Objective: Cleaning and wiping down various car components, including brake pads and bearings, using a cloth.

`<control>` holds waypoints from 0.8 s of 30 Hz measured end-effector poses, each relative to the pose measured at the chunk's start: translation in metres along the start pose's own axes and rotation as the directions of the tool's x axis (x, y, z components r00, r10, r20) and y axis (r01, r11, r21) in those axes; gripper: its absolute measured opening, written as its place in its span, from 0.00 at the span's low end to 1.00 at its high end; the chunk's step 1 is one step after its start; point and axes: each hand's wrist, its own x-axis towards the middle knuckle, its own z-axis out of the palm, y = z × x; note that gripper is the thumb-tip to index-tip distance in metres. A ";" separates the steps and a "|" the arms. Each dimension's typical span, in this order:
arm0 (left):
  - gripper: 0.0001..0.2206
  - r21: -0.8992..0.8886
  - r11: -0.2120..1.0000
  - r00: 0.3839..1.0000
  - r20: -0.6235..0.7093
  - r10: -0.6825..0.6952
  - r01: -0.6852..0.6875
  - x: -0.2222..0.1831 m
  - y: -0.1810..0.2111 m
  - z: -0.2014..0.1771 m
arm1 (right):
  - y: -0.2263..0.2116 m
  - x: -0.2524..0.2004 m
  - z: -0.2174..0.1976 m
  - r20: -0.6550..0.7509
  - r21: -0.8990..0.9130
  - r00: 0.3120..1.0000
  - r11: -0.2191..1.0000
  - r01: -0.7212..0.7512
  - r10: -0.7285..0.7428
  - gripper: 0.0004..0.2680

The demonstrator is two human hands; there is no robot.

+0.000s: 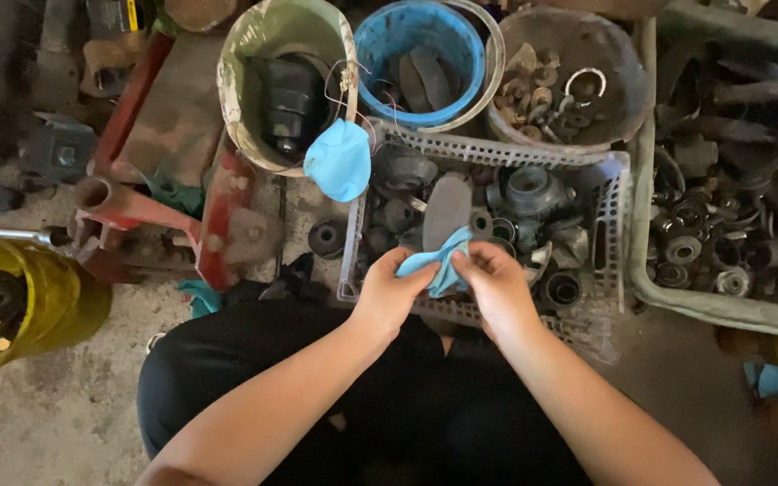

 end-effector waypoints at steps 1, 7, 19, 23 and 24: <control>0.09 -0.001 1.000 1.000 0.002 0.005 -0.005 0.001 0.001 -0.002 | -0.004 -0.002 0.004 0.001 -0.001 1.000 1.000 0.005 -0.005 0.05; 0.10 -0.146 0.988 0.999 0.022 -0.048 0.051 0.014 0.022 -0.016 | -0.017 -0.018 0.016 0.114 -0.076 0.981 0.986 -0.145 0.154 0.06; 0.11 -0.467 0.882 0.998 0.031 -0.055 0.063 0.042 0.024 -0.029 | -0.016 -0.012 0.021 0.051 -0.102 0.995 0.992 -0.080 0.085 0.09; 0.12 -0.499 0.865 0.999 0.031 -0.041 0.051 0.045 0.000 -0.019 | -0.015 0.016 0.001 -0.115 -0.143 0.990 0.984 -0.102 0.086 0.10; 0.14 -0.491 0.868 0.997 0.043 -0.062 0.075 0.050 -0.014 -0.017 | -0.014 0.026 -0.005 -0.164 -0.160 0.983 0.981 -0.112 0.086 0.10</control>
